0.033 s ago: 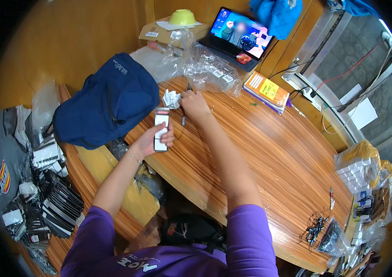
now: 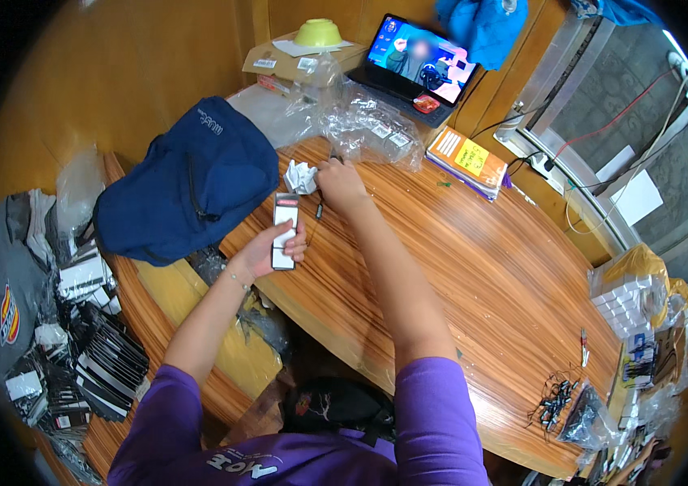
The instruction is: The person gathers a large bundle of black cables, untangles them, and places them on the table. They then pick up small rectangular boxes, open one, and move items around the cluttered workspace.
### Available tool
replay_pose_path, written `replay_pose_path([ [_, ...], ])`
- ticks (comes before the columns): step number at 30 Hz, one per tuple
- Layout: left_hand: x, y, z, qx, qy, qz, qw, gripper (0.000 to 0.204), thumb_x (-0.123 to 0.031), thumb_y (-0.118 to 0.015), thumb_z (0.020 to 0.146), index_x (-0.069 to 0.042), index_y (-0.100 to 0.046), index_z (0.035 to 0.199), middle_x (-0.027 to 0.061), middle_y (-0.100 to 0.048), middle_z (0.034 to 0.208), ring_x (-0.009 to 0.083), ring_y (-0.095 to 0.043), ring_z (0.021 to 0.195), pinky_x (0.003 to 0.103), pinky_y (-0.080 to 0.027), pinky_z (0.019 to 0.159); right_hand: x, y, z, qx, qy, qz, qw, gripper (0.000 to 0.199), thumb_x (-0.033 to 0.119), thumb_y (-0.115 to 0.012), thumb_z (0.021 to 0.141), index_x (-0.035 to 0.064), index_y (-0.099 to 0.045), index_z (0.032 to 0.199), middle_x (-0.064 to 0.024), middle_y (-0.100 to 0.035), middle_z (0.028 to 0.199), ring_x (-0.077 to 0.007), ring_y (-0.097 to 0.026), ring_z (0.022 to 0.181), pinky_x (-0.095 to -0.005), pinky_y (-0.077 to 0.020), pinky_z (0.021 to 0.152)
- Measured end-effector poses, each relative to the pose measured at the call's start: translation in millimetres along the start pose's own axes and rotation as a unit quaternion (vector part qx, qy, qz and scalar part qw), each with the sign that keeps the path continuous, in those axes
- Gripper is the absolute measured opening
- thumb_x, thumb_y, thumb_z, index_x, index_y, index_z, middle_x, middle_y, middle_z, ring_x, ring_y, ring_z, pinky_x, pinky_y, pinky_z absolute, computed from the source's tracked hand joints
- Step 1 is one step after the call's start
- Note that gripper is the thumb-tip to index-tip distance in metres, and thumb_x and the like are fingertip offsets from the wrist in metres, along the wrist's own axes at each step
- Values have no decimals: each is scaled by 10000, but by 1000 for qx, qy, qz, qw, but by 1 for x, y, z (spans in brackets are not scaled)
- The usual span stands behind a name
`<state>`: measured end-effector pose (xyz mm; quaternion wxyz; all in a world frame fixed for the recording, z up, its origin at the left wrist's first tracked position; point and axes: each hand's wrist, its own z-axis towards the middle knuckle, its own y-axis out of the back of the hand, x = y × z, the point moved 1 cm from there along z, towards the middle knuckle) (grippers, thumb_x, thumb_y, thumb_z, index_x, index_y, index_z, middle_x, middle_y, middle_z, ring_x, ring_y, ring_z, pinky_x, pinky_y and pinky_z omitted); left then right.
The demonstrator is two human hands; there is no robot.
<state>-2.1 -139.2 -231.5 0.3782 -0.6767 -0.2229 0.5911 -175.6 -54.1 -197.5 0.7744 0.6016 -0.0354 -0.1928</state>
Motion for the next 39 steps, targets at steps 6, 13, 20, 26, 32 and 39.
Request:
replay_pose_path([
  [6,-4,5,2,46,4,37,998,237,-311,-552,856,-91,-469,829,-31,-371,588,68,-374,523,228,-341,549,-7,10,-38,97,-126,39,986,139,85,-534,741,15,-651,769,-150,-630,884,-287,-617,838,-377,-503,714],
  [13,6,-8,9,131,93,95,982,343,-380,-621,792,-85,-447,787,-38,-369,559,61,-373,502,225,-338,524,-24,70,-132,213,-246,11,945,99,55,-563,703,6,-636,746,-152,-622,863,-295,-614,824,-380,-504,691],
  [20,-2,-9,6,113,84,90,986,366,-390,-649,766,-77,-461,787,-1,-425,623,70,-389,507,235,-359,536,-22,17,-43,42,-115,10,992,125,116,-535,756,55,-642,775,-126,-617,850,-269,-605,815,-368,-488,687],
  [26,-1,-9,8,96,87,107,986,327,-368,-603,810,-71,-470,774,10,-448,624,65,-387,486,238,-382,563,-49,27,-79,145,-242,26,959,126,91,-556,725,35,-658,772,-152,-642,881,-284,-627,820,-379,-505,690],
  [32,2,-9,6,134,108,94,981,343,-379,-610,803,-77,-460,744,6,-443,567,78,-421,463,243,-377,507,-29,80,-172,84,-205,90,971,114,99,-561,694,-4,-608,678,-162,-592,804,-313,-579,814,-392,-473,709],
  [39,-51,-37,-22,241,6,61,969,404,-433,-627,780,-87,-427,726,11,-429,542,116,-446,459,262,-381,472,62,123,-161,-49,-75,185,979,77,64,-533,701,6,-550,749,-125,-539,785,-272,-533,785,-351,-439,675],
])
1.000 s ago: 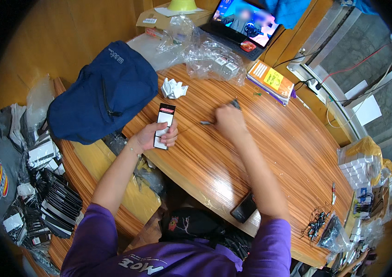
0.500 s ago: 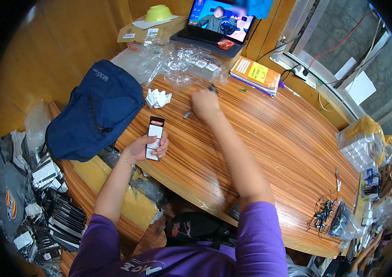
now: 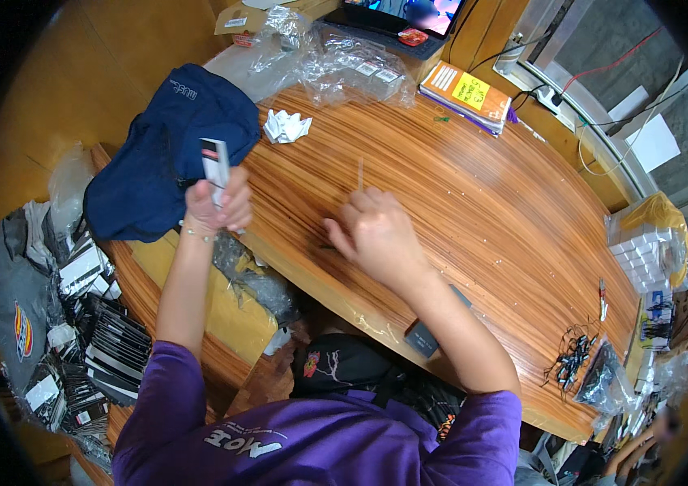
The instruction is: The person gathers a large bundle of black cables, untangles them, and places them on the table. They then pick up small rectangular boxes, open one, and move items around the cluttered workspace.
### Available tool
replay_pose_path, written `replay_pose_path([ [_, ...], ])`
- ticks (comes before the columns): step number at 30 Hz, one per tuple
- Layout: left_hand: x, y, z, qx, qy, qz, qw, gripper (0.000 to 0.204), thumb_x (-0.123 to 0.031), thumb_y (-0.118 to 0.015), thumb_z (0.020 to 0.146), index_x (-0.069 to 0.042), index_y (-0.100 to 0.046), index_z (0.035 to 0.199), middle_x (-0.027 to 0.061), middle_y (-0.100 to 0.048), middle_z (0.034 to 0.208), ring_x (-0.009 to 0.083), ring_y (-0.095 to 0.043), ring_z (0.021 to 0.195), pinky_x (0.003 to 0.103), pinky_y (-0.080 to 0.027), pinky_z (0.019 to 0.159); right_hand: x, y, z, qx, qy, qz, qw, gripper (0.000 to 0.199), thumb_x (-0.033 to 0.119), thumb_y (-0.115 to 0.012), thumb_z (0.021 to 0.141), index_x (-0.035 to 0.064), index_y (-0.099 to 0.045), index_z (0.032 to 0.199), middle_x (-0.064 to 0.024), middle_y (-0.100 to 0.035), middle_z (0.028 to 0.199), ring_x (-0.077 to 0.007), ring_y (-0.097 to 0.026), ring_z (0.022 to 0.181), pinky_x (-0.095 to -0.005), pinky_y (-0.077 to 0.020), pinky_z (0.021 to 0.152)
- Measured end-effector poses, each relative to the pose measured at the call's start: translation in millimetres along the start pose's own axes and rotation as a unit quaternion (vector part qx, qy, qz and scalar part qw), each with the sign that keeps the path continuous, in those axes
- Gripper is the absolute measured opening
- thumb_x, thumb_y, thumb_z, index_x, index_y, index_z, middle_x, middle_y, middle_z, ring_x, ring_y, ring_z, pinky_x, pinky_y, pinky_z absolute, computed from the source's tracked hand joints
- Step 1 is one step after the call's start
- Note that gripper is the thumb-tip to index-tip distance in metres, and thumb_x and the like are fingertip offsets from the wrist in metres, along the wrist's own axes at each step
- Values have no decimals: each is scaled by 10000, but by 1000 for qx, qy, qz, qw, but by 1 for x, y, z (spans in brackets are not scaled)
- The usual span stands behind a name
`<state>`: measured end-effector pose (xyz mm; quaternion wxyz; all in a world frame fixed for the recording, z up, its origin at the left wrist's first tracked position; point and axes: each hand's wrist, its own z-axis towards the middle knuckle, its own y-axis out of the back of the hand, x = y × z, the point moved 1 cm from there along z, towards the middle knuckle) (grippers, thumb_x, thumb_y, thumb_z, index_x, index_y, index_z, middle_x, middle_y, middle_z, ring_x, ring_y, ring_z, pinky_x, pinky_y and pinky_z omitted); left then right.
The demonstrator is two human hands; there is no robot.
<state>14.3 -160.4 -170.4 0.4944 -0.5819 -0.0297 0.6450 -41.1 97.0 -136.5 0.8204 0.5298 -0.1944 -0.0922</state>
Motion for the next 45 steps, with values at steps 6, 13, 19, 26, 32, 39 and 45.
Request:
replay_pose_path([
  [6,-40,-34,-18,75,-15,60,995,410,-400,-668,760,-49,-456,767,52,-498,606,105,-465,491,256,-387,507,39,-30,26,-26,100,-8,995,372,53,-499,730,29,-453,1098,-126,-514,927,-262,-539,811,-342,-452,690],
  [13,-50,-57,-30,87,26,102,991,392,-306,-702,744,16,-486,807,70,-506,636,105,-489,523,241,-374,480,78,-75,37,-50,45,2,998,447,68,-481,757,-26,-411,1189,-138,-488,913,-267,-544,832,-327,-465,710],
  [19,-31,-68,-8,24,167,136,976,399,-286,-729,709,26,-498,801,82,-519,655,119,-497,542,231,-390,491,78,-99,25,12,-65,-113,991,260,125,-504,773,17,-507,1009,-79,-531,832,-184,-589,688,-294,-490,469],
  [26,39,-58,34,13,272,116,955,328,-270,-694,744,-16,-501,819,66,-527,657,116,-513,541,238,-435,505,-57,-36,-54,78,-252,-210,941,424,54,-556,747,18,-381,1131,-143,-541,916,-244,-629,642,-319,-512,472],
  [32,84,-75,59,-100,193,108,970,243,-233,-621,803,-34,-482,822,67,-529,623,118,-523,512,247,-468,525,-75,21,-82,58,-268,-197,941,396,14,-569,714,14,-389,1066,-160,-539,896,-270,-625,629,-350,-509,474],
  [39,49,-36,35,-63,59,-50,995,299,-304,-595,822,-60,-424,784,27,-450,569,98,-432,416,255,-436,467,66,-18,-54,31,-77,-42,996,340,92,-533,725,18,-434,1042,-104,-509,797,-204,-597,534,-310,-472,427],
  [45,33,1,19,-140,-8,-64,988,322,-353,-549,846,-62,-414,811,46,-465,635,81,-407,410,250,-434,483,84,22,-54,0,-103,140,985,491,31,-557,701,21,-416,1171,-119,-521,846,-257,-596,679,-347,-494,533],
])
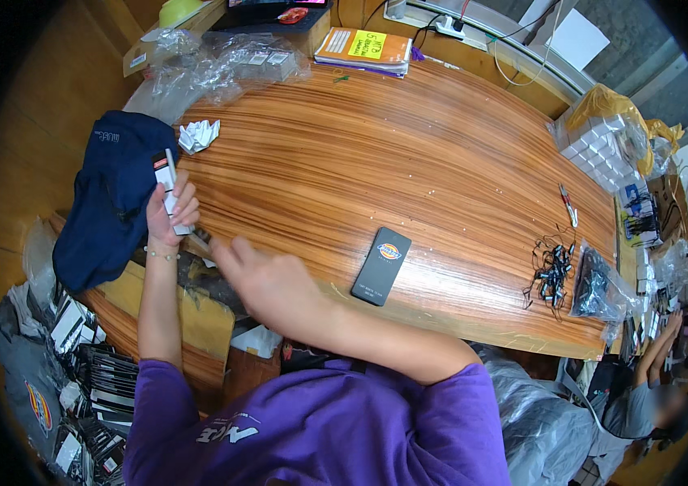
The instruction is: The person gathers a large bundle of black cables, untangles them, and places them on the table. They then pick up small rectangular boxes, open one, and move items around the cluttered workspace.
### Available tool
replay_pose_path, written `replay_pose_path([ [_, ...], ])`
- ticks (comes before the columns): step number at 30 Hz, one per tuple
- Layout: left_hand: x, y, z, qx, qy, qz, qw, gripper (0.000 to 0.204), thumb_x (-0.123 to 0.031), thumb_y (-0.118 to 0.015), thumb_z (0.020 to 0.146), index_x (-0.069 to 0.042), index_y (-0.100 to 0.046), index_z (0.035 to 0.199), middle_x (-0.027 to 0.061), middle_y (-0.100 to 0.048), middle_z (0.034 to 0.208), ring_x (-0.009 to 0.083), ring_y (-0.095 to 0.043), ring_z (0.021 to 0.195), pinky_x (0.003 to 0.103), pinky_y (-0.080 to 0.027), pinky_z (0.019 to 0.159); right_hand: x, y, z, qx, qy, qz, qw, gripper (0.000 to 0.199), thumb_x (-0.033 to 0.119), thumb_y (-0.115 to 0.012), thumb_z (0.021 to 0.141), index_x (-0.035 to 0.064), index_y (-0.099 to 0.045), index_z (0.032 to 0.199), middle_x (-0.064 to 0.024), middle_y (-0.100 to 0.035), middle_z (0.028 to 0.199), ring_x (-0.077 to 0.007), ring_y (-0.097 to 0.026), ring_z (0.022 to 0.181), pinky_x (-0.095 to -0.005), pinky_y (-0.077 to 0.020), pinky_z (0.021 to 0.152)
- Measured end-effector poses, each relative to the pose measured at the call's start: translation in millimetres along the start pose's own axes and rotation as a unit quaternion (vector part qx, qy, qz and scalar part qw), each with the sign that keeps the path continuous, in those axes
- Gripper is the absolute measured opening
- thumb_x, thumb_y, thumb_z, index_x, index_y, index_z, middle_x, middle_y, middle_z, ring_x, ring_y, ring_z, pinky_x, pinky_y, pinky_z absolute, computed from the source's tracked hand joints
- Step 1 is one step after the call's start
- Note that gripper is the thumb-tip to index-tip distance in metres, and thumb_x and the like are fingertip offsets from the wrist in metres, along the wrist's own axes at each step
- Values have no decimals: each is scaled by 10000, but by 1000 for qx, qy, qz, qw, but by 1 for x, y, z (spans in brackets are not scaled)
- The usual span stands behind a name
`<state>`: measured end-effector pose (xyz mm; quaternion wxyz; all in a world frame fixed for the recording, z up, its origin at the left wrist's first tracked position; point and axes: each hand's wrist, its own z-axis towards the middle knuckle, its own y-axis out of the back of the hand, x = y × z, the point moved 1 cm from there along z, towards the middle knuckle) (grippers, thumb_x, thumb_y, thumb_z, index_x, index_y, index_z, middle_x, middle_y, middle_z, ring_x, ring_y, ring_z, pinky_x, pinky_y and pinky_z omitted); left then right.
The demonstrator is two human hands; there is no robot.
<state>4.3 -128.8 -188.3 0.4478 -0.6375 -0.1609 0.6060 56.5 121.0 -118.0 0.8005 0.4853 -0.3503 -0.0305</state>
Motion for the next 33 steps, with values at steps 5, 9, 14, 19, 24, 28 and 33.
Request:
replay_pose_path([
  [5,56,-19,2,24,203,81,975,506,-395,-569,825,8,-471,1116,141,-584,807,172,-548,559,322,-488,576,-29,29,0,-172,-60,308,934,429,-9,-508,802,31,-373,1207,-128,-523,978,-167,-564,795,-272,-464,668],
  [9,109,-56,7,155,311,62,936,581,-353,-620,804,9,-393,1197,57,-519,683,111,-502,576,277,-462,645,-49,46,-4,-248,-96,405,875,417,-46,-484,828,0,-345,1219,-79,-509,1039,-115,-513,936,-235,-418,806],
  [14,78,-52,0,93,299,70,947,414,-199,-700,683,66,-537,957,107,-555,708,145,-499,527,289,-443,496,-83,37,2,-244,-151,392,874,420,-45,-496,811,28,-372,1205,-72,-520,968,-109,-518,864,-230,-438,724],
  [19,25,3,-4,-15,195,132,972,319,-245,-631,784,10,-502,925,25,-454,611,78,-426,477,245,-390,451,-111,-6,43,-160,-162,255,940,460,-10,-554,744,68,-396,1169,-118,-536,700,-223,-546,618,-340,-440,582],
  [24,4,9,-6,-174,160,265,935,280,-266,-533,875,-25,-491,1012,-18,-431,594,45,-386,455,210,-390,455,-110,-18,77,-111,-180,199,957,535,-5,-569,743,75,-352,1226,-130,-568,790,-190,-549,618,-294,-437,550],
  [28,-3,29,3,-304,-84,354,881,321,-273,-511,890,-62,-435,1118,-13,-432,601,48,-382,440,209,-392,432,-139,-33,93,-85,-141,253,953,311,-5,-572,720,68,-533,1020,-89,-567,667,-173,-548,580,-304,-421,524],
  [33,-6,61,-1,-390,-290,257,836,324,-195,-504,885,-54,-392,1154,-3,-424,601,55,-387,442,224,-390,418,-128,-26,122,-5,-272,458,846,99,103,-530,838,27,-594,834,-10,-594,736,-94,-555,631,-210,-433,555],
])
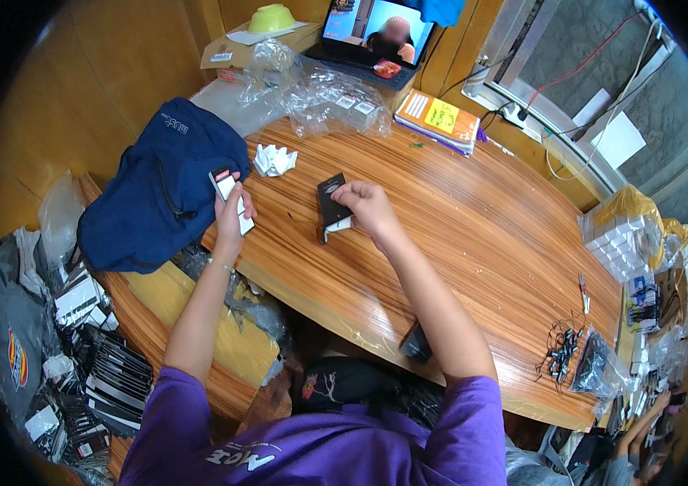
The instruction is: The person gathers a large bundle of black cables, untangles them, and places them on the table. They then pick up small rectangular boxes, open one, and move items around the cluttered workspace.
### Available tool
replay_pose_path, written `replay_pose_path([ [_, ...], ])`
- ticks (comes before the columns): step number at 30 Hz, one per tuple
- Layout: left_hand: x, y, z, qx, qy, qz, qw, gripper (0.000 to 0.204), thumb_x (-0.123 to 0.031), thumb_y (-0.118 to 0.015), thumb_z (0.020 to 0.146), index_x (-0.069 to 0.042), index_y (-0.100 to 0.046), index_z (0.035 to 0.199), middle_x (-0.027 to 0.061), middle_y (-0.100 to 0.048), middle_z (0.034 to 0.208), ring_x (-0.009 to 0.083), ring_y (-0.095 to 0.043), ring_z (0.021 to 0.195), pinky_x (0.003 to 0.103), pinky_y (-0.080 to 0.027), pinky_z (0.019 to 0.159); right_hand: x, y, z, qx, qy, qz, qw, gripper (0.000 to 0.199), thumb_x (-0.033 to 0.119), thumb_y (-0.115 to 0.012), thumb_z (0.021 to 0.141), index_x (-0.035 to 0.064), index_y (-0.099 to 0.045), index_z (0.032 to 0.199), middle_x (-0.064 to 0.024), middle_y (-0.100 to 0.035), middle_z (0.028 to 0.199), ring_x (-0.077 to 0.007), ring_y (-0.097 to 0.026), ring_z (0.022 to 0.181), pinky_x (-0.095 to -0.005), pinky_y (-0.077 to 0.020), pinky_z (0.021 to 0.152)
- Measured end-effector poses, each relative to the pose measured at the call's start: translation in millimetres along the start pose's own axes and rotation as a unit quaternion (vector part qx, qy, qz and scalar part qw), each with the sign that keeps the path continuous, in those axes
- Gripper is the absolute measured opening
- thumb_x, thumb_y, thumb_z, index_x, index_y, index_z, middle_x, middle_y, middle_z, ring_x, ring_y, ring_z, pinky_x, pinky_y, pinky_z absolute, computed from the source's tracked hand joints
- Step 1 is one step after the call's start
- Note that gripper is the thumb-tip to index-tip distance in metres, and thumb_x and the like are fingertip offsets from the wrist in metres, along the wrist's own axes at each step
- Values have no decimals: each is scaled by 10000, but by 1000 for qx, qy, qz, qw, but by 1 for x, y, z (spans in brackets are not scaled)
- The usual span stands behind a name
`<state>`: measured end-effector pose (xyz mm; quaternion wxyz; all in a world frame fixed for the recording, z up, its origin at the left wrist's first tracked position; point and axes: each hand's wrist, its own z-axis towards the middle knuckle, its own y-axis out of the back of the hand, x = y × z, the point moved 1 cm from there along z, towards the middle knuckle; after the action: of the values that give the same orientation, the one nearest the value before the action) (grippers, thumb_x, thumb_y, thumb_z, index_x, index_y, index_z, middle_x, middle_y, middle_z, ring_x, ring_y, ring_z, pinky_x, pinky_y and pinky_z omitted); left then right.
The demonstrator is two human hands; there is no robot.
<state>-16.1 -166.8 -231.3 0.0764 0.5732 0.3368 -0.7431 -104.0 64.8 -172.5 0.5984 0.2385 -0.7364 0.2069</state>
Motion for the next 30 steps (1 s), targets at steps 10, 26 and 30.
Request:
replay_pose_path([
  [10,-4,-6,1,19,18,10,1000,304,-175,-476,891,-35,-390,1147,12,-421,622,77,-404,466,225,-384,432,33,4,43,105,-65,412,903,340,144,-436,895,-114,-392,1112,-277,-459,1164,-353,-407,1190,-454,-424,921],
  [26,7,3,2,100,32,-35,994,520,-504,-222,923,-56,-474,997,16,-459,576,95,-445,439,244,-421,420,20,53,-45,-16,144,-318,937,272,130,-542,846,10,-554,1091,-62,-603,950,-133,-553,911,-262,-432,828],
  [30,8,1,3,106,49,-6,993,557,-542,-202,911,-60,-476,960,28,-454,571,113,-437,424,258,-419,407,3,99,-145,-115,87,-288,947,267,143,-560,842,5,-563,1071,-65,-605,932,-135,-546,895,-274,-443,784],
])
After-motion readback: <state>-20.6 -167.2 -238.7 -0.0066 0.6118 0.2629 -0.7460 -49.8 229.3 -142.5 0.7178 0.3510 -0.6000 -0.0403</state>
